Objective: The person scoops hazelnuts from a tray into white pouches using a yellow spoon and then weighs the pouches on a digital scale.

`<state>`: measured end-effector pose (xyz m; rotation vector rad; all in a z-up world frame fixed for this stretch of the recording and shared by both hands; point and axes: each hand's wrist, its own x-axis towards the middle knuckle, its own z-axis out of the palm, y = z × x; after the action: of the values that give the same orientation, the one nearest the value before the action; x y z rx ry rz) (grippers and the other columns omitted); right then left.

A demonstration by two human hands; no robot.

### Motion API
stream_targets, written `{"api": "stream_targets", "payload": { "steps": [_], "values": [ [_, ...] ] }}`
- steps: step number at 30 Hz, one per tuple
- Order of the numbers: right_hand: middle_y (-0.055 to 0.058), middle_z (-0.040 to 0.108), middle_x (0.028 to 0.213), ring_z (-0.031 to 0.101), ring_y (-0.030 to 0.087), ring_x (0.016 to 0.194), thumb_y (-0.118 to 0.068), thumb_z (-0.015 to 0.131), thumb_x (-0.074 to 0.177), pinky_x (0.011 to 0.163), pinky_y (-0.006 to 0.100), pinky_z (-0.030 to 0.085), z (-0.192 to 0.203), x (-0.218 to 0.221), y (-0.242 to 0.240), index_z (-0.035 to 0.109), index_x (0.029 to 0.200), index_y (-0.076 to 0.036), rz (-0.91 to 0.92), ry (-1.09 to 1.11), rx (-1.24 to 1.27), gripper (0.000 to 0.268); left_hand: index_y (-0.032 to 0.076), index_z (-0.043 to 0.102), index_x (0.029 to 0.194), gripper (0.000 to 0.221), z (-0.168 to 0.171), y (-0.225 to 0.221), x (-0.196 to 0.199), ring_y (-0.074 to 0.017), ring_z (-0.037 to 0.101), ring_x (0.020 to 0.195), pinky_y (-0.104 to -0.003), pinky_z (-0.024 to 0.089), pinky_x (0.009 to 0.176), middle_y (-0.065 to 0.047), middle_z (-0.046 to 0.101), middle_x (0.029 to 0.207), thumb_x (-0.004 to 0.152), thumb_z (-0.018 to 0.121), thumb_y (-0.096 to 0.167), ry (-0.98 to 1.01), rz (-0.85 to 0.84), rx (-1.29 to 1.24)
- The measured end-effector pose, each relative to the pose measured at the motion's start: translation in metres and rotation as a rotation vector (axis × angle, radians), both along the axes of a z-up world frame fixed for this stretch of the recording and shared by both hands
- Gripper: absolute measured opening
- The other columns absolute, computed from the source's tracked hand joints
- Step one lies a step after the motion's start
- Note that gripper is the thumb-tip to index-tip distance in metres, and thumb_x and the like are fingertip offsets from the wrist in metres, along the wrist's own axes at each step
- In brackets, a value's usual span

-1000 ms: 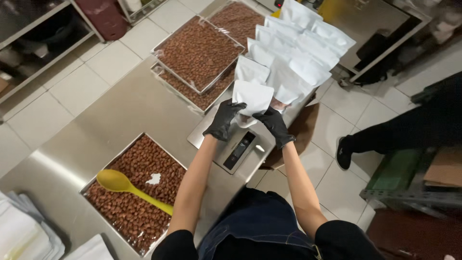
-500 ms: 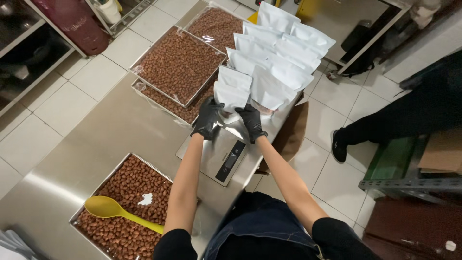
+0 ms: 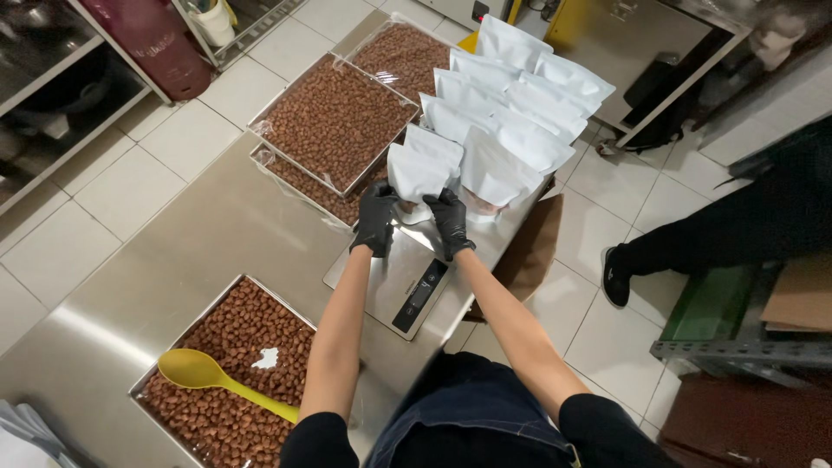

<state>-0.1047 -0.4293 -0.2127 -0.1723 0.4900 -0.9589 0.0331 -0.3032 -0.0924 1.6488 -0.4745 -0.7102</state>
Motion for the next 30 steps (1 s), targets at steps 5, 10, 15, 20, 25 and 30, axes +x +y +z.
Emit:
{"api": "stream_targets", "payload": {
  "steps": [5,10,15,20,25,30],
  "values": [
    [0.025,0.069,0.091,0.067,0.046,0.092,-0.012,0.051,0.094,0.093,0.053,0.055,0.036,-0.005,0.024,0.067,0.093,0.006,0.007,-0.018,-0.005,0.024,0.019,0.069,0.101,0.031,-0.018,-0.004,-0.001,-0.0180,0.066,0.089,-0.035,0.054,0.080,-0.003,0.071,0.091,0.071,0.075,0.019,-0.073,0.041,-0.004],
    [0.023,0.070,0.096,0.067,0.042,0.091,-0.014,0.060,0.088,0.092,0.062,0.053,0.089,-0.020,0.048,0.070,0.100,0.001,0.014,-0.017,0.023,0.021,0.013,0.068,0.103,0.032,-0.016,0.010,0.000,-0.0209,0.067,0.093,-0.037,0.053,0.085,-0.008,0.071,0.093,0.073,0.076,0.019,-0.145,0.105,-0.030],
    [-0.007,0.055,0.123,0.056,0.011,0.111,-0.007,0.083,0.076,0.092,0.026,0.050,0.174,-0.058,0.124,0.057,0.123,-0.022,-0.294,1.022,-1.053,0.055,0.017,0.058,0.119,0.078,-0.077,0.034,0.042,-0.0139,0.055,0.122,-0.028,0.039,0.114,0.000,0.065,0.121,0.048,0.091,0.025,-0.839,-0.252,0.374],
    [0.002,0.065,0.103,0.064,0.016,0.087,-0.003,0.080,0.078,0.073,0.026,0.054,0.187,-0.034,0.201,0.067,0.103,-0.012,-0.011,0.787,-1.324,0.029,0.017,0.066,0.118,0.033,0.054,0.172,-0.023,-0.0273,0.060,0.112,-0.039,0.049,0.098,-0.009,0.068,0.113,0.086,0.061,0.011,-0.081,0.293,-0.150],
    [-0.001,0.073,0.098,0.065,0.010,0.077,-0.006,0.078,0.080,0.066,0.020,0.049,0.198,0.025,0.297,0.071,0.097,-0.018,0.588,0.544,-1.318,0.022,0.028,0.071,0.110,0.024,0.092,0.324,-0.071,-0.0152,0.065,0.068,-0.029,0.053,0.056,0.000,0.070,0.111,0.094,0.057,0.018,0.005,0.678,-0.097],
    [0.010,0.069,0.110,0.064,0.026,0.106,-0.010,0.065,0.093,0.084,0.038,0.052,0.173,0.046,0.412,0.068,0.109,-0.014,1.265,-0.003,-1.283,0.017,0.027,0.067,0.117,0.025,0.083,0.456,-0.138,-0.0417,0.059,0.110,-0.059,0.050,0.085,-0.009,0.066,0.118,0.097,0.055,0.016,-0.110,1.205,0.118]
  ]
}}
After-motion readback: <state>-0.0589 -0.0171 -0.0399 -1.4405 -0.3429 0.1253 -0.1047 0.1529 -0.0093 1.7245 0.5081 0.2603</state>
